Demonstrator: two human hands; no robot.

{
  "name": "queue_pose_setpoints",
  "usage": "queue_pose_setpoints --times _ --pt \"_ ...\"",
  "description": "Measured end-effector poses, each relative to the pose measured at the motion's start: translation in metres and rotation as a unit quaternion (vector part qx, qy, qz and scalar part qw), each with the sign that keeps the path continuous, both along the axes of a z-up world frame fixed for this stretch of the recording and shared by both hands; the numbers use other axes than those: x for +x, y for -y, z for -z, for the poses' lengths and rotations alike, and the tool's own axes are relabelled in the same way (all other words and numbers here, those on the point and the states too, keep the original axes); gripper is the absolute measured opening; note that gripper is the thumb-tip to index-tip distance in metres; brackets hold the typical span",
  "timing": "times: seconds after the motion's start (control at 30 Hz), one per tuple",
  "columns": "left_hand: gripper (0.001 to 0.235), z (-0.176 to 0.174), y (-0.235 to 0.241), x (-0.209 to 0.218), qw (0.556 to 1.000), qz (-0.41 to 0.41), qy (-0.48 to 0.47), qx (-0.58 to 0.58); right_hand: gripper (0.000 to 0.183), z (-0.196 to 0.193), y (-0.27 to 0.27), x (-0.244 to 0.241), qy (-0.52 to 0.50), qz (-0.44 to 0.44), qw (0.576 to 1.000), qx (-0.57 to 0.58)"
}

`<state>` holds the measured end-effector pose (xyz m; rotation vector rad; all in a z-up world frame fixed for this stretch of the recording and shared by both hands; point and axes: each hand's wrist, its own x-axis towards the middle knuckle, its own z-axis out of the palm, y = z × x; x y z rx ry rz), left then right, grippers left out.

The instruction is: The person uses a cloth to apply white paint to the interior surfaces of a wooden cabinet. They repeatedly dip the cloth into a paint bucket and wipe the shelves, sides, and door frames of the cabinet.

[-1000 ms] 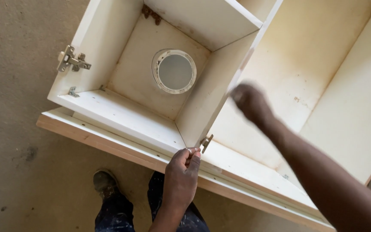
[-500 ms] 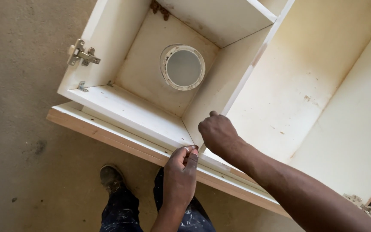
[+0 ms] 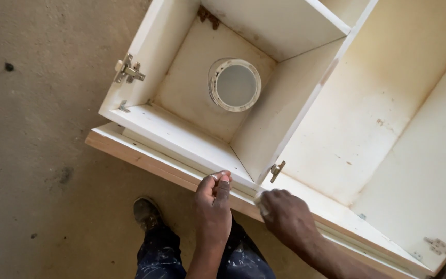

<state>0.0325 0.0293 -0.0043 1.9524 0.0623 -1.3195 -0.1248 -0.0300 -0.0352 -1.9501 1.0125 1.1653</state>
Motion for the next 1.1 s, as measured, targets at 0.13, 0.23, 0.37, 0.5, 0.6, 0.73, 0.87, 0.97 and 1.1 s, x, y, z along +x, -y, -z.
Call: queue_pose_setpoints --times 0.13,0.23,0.37,0.5,0.6,0.73,0.87,0.97,1.1 --pt "0.037 0.002 0.005 -0.008 0.999 0.042 0.025 0.008 0.026 0.022 -0.010 -0.030 0.142 0.150 0.950 -0.235" --pt "0.036 0.001 0.004 -0.018 0.996 0.082 0.041 -0.009 0.024 0.045 -0.021 -0.034 0.161 0.146 0.927 -0.306" --pt "0.036 -0.004 0.009 -0.014 0.992 0.105 0.063 -0.014 0.035 0.043 -0.032 -0.021 0.101 0.226 0.937 -0.248" --pt "0.037 -0.004 0.003 -0.005 0.995 0.083 0.046 0.035 0.030 0.029 -0.035 -0.001 0.219 0.193 0.912 -0.288" --pt "0.038 -0.004 -0.008 -0.001 0.993 0.082 0.072 0.050 0.020 0.037 -0.006 0.015 0.233 0.122 0.921 -0.288" --pt "0.037 0.000 -0.022 -0.001 0.993 0.076 0.091 0.025 0.022 0.038 -0.006 0.035 0.081 -0.009 0.982 -0.168" --pt "0.036 -0.004 -0.025 0.007 0.995 0.054 0.080 0.002 0.025 0.001 0.002 0.051 0.065 0.197 0.975 -0.080" --pt "0.035 0.001 -0.025 0.020 0.995 0.047 0.089 -0.026 0.020 -0.035 0.033 0.078 0.082 0.357 0.930 -0.027" --pt "0.034 -0.002 -0.013 0.040 0.995 0.057 0.075 -0.014 0.026 -0.029 0.065 0.096 0.156 0.407 0.894 -0.101"
